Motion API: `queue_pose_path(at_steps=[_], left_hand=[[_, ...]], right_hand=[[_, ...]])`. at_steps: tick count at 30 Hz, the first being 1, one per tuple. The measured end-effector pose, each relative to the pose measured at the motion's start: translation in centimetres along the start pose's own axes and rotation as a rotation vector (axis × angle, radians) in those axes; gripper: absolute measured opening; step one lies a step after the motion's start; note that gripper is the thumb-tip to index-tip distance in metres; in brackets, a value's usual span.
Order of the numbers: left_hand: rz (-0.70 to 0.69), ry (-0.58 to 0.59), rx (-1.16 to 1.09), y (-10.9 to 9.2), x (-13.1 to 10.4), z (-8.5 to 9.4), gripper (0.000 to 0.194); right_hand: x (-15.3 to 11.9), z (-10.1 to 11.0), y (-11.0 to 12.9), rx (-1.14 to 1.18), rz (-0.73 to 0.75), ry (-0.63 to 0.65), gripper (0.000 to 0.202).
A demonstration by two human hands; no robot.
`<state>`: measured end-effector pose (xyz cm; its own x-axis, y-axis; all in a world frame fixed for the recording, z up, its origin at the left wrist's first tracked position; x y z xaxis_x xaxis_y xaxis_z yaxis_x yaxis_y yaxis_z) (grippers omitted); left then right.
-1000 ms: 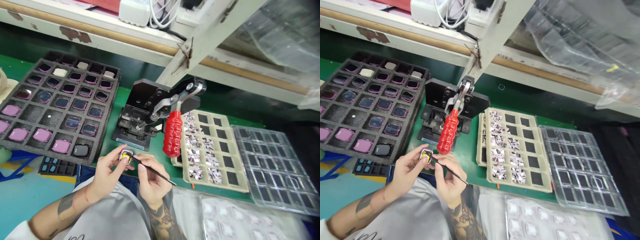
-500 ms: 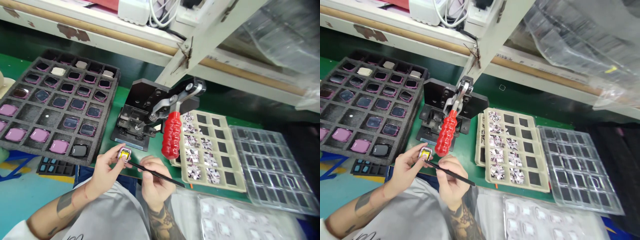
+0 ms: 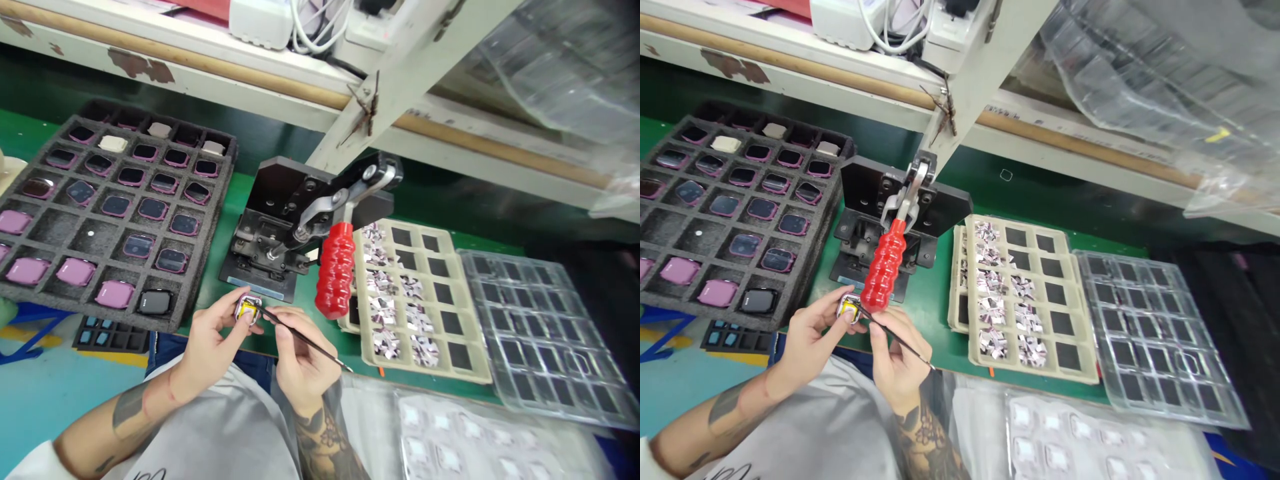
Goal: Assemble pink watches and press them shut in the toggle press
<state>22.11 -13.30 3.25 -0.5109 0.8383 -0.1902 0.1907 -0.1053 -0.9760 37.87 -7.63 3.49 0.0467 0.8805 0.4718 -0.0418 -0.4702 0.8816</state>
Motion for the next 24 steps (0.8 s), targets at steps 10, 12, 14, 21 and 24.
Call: queue_pose_path(at_steps=[10,12,14,21,24], left_hand=[[0.001,0.051,-0.029,0.2,-0.1,-0.1,0.045],[0.021,0.028,-0.057,0.2,0.1,-0.2,0.046],[0.053,0.009,-0.090,0.2,0.2,-0.5,0.047],[0.196,0.026,-0.244,0.1,0.9,-1.4,0.059],[0.276,0.014,-0.297,0.7,2.0,-1.3,0.062]], right_hand=[[0.2,-0.1,-0.6,0.254,-0.462,0.077,0.011],[0.3,0.3,-0.3,0.280,-0.377,0.071,0.011],[0.2,0.7,-0.2,0.216,-0.225,-0.061,0.011],[-0.1,1.3,-1.1,0.119,-0.289,-0.109,0.011],[2.2,3.0,-0.8,0.281,-0.296,0.060,0.019]])
Point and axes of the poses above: each hand's wrist, its own x-axis towards the middle knuckle, its own z-axis out of the back of the hand, y = z × x, the point moved 1 cm from there along x, towards the middle knuckle, and after that the axes turned 12 degrees about -y, right-handed, at the moved point
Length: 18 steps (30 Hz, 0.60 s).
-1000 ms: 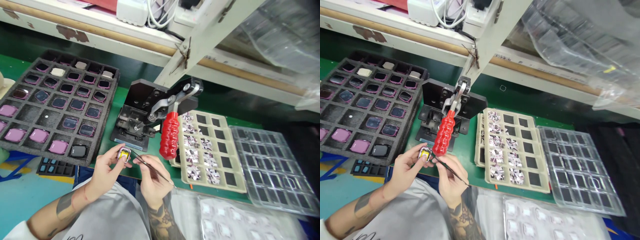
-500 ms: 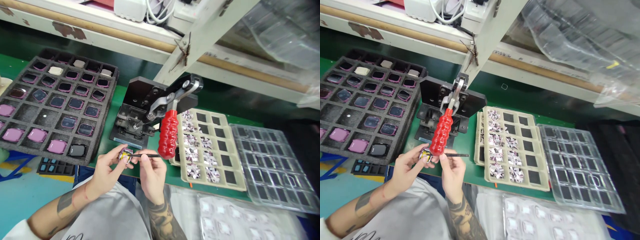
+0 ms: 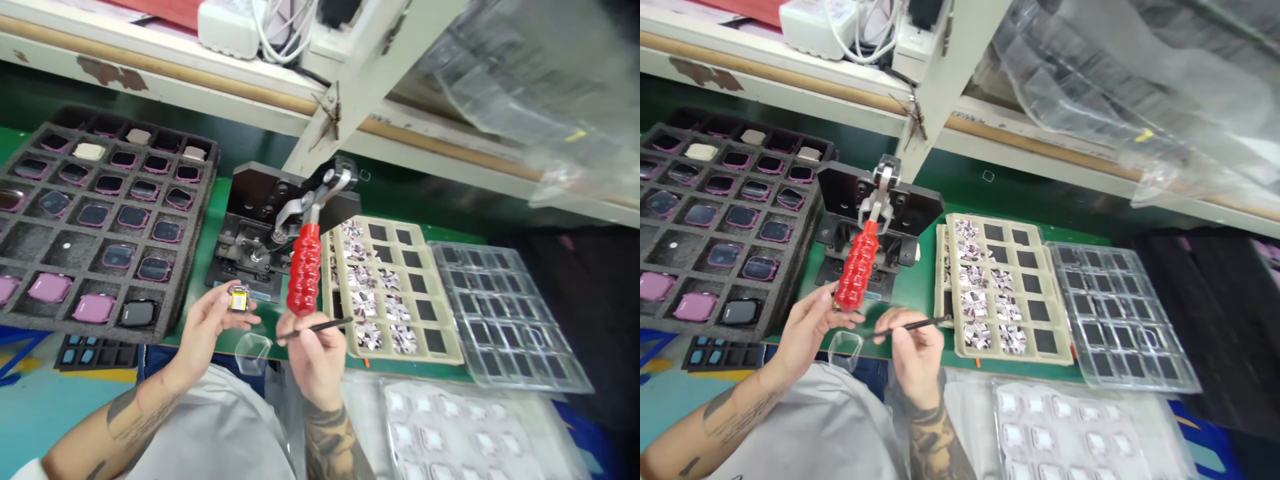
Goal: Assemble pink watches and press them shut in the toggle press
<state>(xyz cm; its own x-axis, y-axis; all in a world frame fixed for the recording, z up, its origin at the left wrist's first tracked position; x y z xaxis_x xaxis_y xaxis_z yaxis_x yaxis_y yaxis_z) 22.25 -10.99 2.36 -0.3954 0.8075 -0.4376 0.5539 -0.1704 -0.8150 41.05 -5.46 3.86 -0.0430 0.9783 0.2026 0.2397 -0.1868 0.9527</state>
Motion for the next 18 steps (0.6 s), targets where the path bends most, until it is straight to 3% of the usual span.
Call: queue_pose_path(at_steps=[1,2,5,6,7,8,11,13,15,18], left_hand=[[-0.018,-0.016,0.020,0.1,0.4,0.2,0.061],[-0.057,-0.031,0.056,0.3,0.8,0.4,0.060],[-0.195,-0.032,0.180,0.9,1.1,1.0,0.057],[-0.224,-0.017,0.220,1.2,1.1,1.2,0.056],[-0.246,0.000,0.259,1.5,0.9,1.5,0.055],[-0.266,0.016,0.294,1.7,0.8,1.7,0.054],[-0.313,0.036,0.374,1.9,0.4,2.3,0.043],[-0.337,0.035,0.408,1.9,0.4,2.5,0.036],[-0.353,0.043,0.432,1.8,0.4,2.6,0.034],[-0.365,0.067,0.455,1.7,0.5,2.8,0.033]], right_hand=[[1.1,0.9,0.8,-0.008,0.042,0.028,0.023],[2.3,1.9,1.7,-0.069,0.133,-0.025,0.024],[5.0,5.0,4.0,-0.502,0.612,-0.478,0.006],[5.4,5.7,4.3,-0.660,0.746,-0.541,0.011],[5.5,6.1,4.4,-0.800,0.834,-0.484,0.021],[5.4,6.2,4.1,-0.929,0.866,-0.318,0.028],[4.0,5.6,2.6,-1.268,0.759,0.298,0.029],[3.5,5.4,2.0,-1.428,0.674,0.501,0.027],[4.2,6.0,2.2,-1.473,0.634,0.479,0.029],[7.2,8.8,3.8,-1.472,0.573,0.121,0.029]])
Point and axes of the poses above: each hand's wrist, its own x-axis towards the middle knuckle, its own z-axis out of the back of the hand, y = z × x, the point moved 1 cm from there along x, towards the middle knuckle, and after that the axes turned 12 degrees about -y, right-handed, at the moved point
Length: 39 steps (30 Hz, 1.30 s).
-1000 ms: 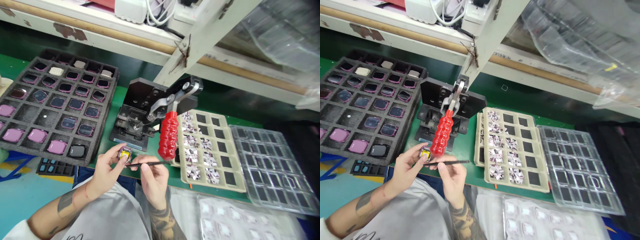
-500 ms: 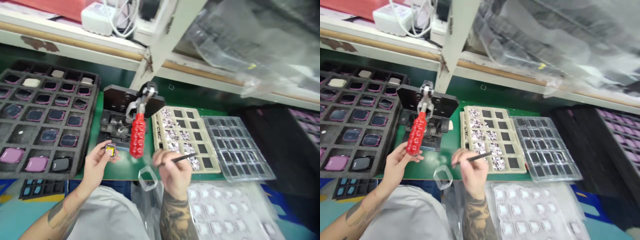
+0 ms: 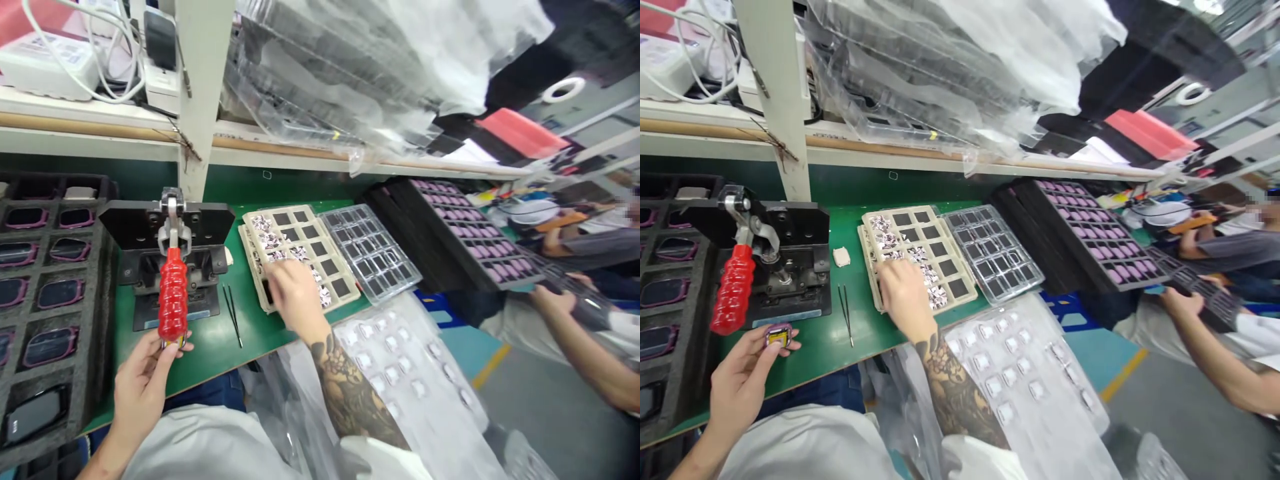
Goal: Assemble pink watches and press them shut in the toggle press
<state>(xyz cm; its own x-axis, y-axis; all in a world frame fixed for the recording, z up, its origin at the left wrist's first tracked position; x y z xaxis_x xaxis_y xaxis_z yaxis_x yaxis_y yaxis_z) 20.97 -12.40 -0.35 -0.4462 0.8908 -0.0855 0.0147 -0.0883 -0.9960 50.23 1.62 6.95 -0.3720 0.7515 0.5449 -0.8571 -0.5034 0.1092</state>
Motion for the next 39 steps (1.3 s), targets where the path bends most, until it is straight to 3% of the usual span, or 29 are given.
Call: queue_pose_path(at_steps=[3,7,13,17,25,30,33,39], left_hand=[[-0.006,0.011,0.005,0.3,0.1,0.2,0.033],[-0.018,0.015,-0.001,0.6,0.1,0.3,0.032],[0.013,0.008,-0.004,0.4,0.1,-0.2,0.034],[0.013,0.109,0.077,0.3,0.4,-0.6,0.032],[-0.095,0.148,0.231,1.2,0.1,0.4,0.031],[-0.114,0.135,0.229,1.7,0.0,0.5,0.032],[-0.120,0.133,0.233,1.8,-0.1,0.4,0.033],[-0.135,0.137,0.260,1.9,-0.1,0.6,0.035]], right_hand=[[1.9,0.6,-4.4,0.051,-0.255,-0.050,0.022],[2.4,-0.2,-6.8,0.204,-0.333,-0.001,0.019],[0.6,-0.1,-5.6,0.235,-0.468,-0.233,0.023],[-0.2,0.3,-4.5,0.308,-0.486,-0.350,0.029],[-1.6,-0.8,-5.6,0.100,-0.513,-0.158,0.033],[-2.0,-0.6,-6.1,0.078,-0.430,-0.047,0.034],[-1.8,-0.6,-6.1,0.088,-0.410,-0.071,0.037],[-1.3,-1.2,-5.8,0.048,-0.413,-0.122,0.026]])
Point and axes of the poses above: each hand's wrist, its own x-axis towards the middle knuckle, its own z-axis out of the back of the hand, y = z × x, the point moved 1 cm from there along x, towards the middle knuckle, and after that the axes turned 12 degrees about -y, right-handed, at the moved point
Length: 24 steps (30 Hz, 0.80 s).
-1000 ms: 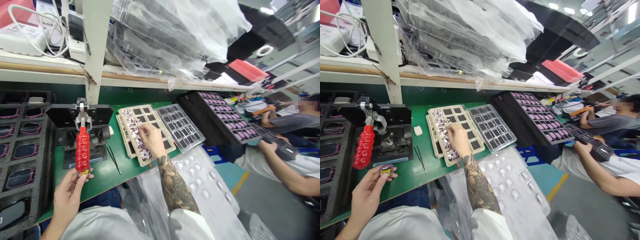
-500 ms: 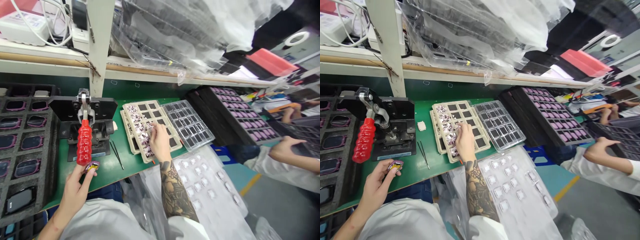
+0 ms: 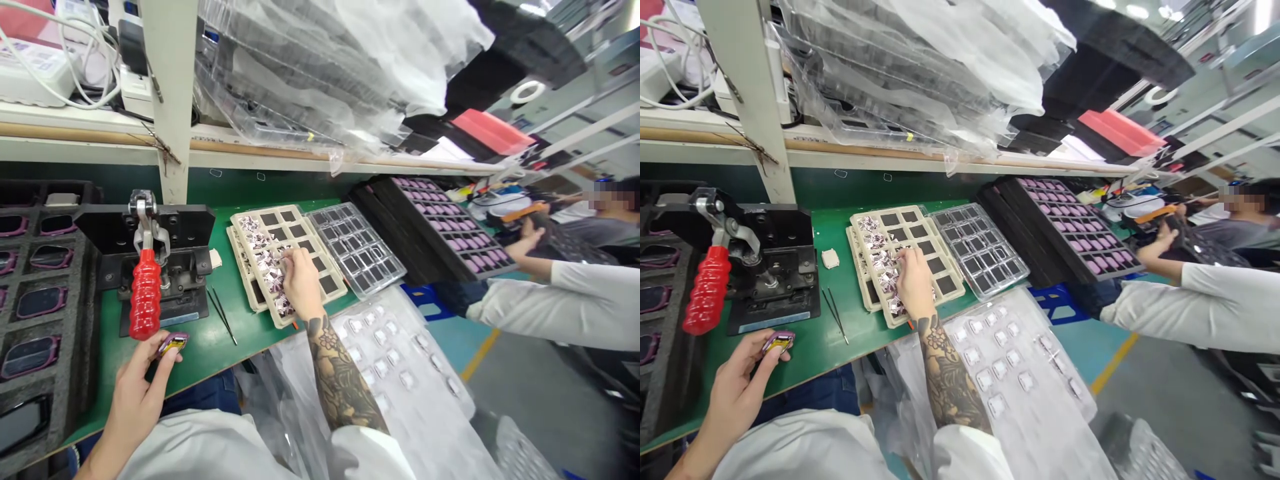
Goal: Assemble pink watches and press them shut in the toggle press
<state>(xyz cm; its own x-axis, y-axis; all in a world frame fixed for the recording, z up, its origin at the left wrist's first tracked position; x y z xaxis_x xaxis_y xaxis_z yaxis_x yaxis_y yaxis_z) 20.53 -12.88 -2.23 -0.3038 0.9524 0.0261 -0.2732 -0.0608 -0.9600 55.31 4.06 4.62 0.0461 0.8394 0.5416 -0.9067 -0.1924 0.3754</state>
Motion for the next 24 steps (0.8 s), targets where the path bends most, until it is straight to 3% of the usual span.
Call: queue_pose_path(at_steps=[5,11,14,16,21,24], left_hand=[[-0.019,0.003,0.015,0.3,0.0,0.1,0.037],[-0.040,0.008,0.030,-0.6,0.4,0.0,0.037],[-0.044,0.015,0.079,-2.7,0.7,-0.3,0.029],[-0.072,0.041,0.089,-4.4,1.0,-0.6,0.026],[-0.123,0.104,0.021,-7.2,1.4,-1.2,0.020],[-0.118,0.074,-0.001,-7.4,1.3,-1.1,0.019]], right_hand=[[-0.2,-0.1,-0.3,-0.015,0.049,0.096,0.023],[0.5,3.0,0.5,0.015,0.034,0.139,0.033],[-0.5,4.1,3.7,0.282,-0.047,-0.020,0.032],[-2.1,3.8,6.7,0.539,-0.148,-0.065,0.027],[-7.2,0.5,14.4,1.033,-0.315,0.178,0.019],[-9.2,-1.0,16.9,1.142,-0.340,0.213,0.019]])
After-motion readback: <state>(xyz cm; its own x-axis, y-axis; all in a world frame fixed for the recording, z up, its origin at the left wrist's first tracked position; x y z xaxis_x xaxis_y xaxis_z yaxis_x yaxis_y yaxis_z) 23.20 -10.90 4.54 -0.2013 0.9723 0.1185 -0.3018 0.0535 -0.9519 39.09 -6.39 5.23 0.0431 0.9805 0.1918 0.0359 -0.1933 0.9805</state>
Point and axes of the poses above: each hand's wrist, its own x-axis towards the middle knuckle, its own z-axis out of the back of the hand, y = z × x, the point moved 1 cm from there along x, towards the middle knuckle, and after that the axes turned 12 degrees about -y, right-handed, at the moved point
